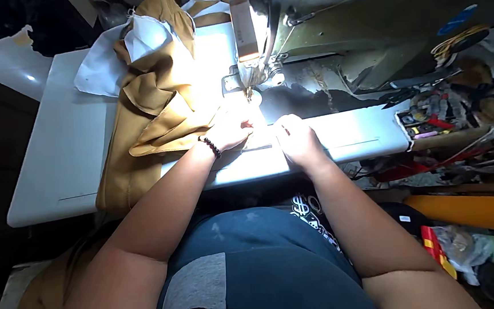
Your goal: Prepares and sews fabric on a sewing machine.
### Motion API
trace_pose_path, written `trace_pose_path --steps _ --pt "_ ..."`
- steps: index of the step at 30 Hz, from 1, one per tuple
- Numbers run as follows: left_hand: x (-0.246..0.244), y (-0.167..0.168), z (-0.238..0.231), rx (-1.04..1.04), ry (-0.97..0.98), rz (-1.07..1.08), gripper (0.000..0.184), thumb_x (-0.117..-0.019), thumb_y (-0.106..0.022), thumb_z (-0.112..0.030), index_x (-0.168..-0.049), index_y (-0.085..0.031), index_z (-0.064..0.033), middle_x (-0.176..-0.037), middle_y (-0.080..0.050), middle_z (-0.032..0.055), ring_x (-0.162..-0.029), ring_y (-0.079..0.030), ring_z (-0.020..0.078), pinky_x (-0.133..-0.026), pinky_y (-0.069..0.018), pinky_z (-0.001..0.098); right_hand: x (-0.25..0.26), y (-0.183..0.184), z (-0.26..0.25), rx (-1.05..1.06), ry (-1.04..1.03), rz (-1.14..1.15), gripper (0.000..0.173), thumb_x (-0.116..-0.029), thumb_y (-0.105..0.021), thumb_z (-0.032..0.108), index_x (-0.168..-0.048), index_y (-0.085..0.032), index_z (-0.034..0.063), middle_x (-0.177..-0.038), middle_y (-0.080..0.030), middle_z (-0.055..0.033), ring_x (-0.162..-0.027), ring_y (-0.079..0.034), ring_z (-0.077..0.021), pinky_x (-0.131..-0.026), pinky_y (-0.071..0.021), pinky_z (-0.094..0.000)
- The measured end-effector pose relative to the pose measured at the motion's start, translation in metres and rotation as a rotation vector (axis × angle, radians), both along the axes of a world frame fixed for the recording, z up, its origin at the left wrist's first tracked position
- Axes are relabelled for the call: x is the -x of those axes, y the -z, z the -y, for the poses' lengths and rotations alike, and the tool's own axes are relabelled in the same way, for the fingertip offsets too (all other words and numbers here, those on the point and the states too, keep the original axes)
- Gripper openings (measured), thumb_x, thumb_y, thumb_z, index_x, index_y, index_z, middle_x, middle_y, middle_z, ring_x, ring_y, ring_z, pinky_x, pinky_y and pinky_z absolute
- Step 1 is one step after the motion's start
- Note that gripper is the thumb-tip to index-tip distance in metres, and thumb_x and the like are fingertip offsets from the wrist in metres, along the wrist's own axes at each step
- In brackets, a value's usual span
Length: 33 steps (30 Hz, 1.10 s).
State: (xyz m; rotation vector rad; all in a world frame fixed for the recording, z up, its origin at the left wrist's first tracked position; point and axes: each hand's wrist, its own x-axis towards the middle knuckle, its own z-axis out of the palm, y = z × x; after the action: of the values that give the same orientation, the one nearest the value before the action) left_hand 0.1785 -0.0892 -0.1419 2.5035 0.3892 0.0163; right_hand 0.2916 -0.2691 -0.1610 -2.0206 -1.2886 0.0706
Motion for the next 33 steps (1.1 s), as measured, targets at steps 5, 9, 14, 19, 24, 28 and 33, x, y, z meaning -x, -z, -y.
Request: trace_pose_path --steps 5,9,14,19,24,28,33 --pt "0.000 -0.004 0.007 0.090 -0.078 -0.005 0.022 -0.1023 -0.060 -0.015 -0.118 -0.074 -0.0083 -0.119 -0.070 0.0101 -0.116 -0.062 0.0202 -0.103 -0.0462 0.0414 -0.007 -0.005 -0.018 0.116 0.031 -0.082 0.033 -0.1059 -0.049 0.018 -0.094 -0.072 -0.0024 -0.091 -0.069 -0.0162 -0.090 -0.069 -0.0287 -0.082 -0.0533 -0.0487" --pt "0.005 0.000 0.013 0.231 -0.158 0.003 0.023 -0.1051 -0.054 -0.013 -0.117 -0.072 -0.0062 -0.115 -0.071 0.0091 -0.108 -0.065 0.0166 -0.098 -0.0494 0.0400 -0.013 -0.009 -0.025 0.203 0.057 -0.224 0.040 -0.1094 -0.046 0.028 -0.085 -0.067 0.0034 -0.079 -0.064 -0.0095 -0.078 -0.064 -0.0223 -0.074 -0.0494 -0.0472" --pt "0.006 0.015 0.009 0.248 -0.095 0.149 0.021 -0.1031 -0.053 -0.009 -0.118 -0.067 -0.0031 -0.113 -0.069 0.0096 -0.105 -0.065 0.0139 -0.095 -0.0517 0.0356 -0.018 -0.014 -0.033 0.273 0.062 -0.350 0.041 -0.1100 -0.045 0.031 -0.089 -0.068 0.0041 -0.082 -0.066 -0.0095 -0.081 -0.065 -0.0229 -0.077 -0.0505 -0.0496" --pt "0.004 0.015 0.010 0.263 -0.070 0.172 0.019 -0.1018 -0.055 -0.008 -0.114 -0.068 -0.0034 -0.110 -0.068 0.0077 -0.100 -0.064 0.0118 -0.091 -0.0520 0.0329 -0.023 -0.018 -0.039 0.328 0.060 -0.443 0.044 -0.1111 -0.042 0.033 -0.093 -0.068 0.0030 -0.081 -0.064 -0.0096 -0.079 -0.062 -0.0225 -0.077 -0.0492 -0.0492" --pt "0.020 0.020 0.026 0.033 0.091 0.212 0.038 -0.0963 -0.051 0.001 -0.129 -0.069 -0.0034 -0.124 -0.068 0.0146 -0.114 -0.064 0.0239 -0.098 -0.0502 0.0439 -0.014 -0.026 -0.035 0.377 0.015 -0.288 0.046 -0.1097 -0.045 0.040 -0.096 -0.068 0.0026 -0.093 -0.068 -0.0169 -0.095 -0.066 -0.0325 -0.083 -0.0492 -0.0579" --pt "0.031 0.031 0.035 -0.152 0.119 0.292 0.025 -0.0918 -0.059 -0.002 -0.111 -0.075 -0.0043 -0.118 -0.069 0.0154 -0.107 -0.067 0.0305 -0.089 -0.0537 0.0508 0.002 -0.027 -0.033 0.432 -0.002 -0.064 0.043 -0.1055 -0.049 0.040 -0.087 -0.063 0.0037 -0.086 -0.065 -0.0155 -0.088 -0.067 -0.0342 -0.071 -0.0500 -0.0561" --pt "0.033 0.025 0.042 -0.066 -0.201 0.320 0.022 -0.1022 -0.055 -0.012 -0.115 -0.070 -0.0021 -0.104 -0.074 0.0131 -0.098 -0.071 0.0251 -0.089 -0.0560 0.0455 0.012 -0.018 -0.031 0.322 0.022 0.043 0.032 -0.0960 -0.060 0.030 -0.081 -0.063 0.0014 -0.079 -0.065 -0.0168 -0.081 -0.068 -0.0364 -0.063 -0.0500 -0.0544"
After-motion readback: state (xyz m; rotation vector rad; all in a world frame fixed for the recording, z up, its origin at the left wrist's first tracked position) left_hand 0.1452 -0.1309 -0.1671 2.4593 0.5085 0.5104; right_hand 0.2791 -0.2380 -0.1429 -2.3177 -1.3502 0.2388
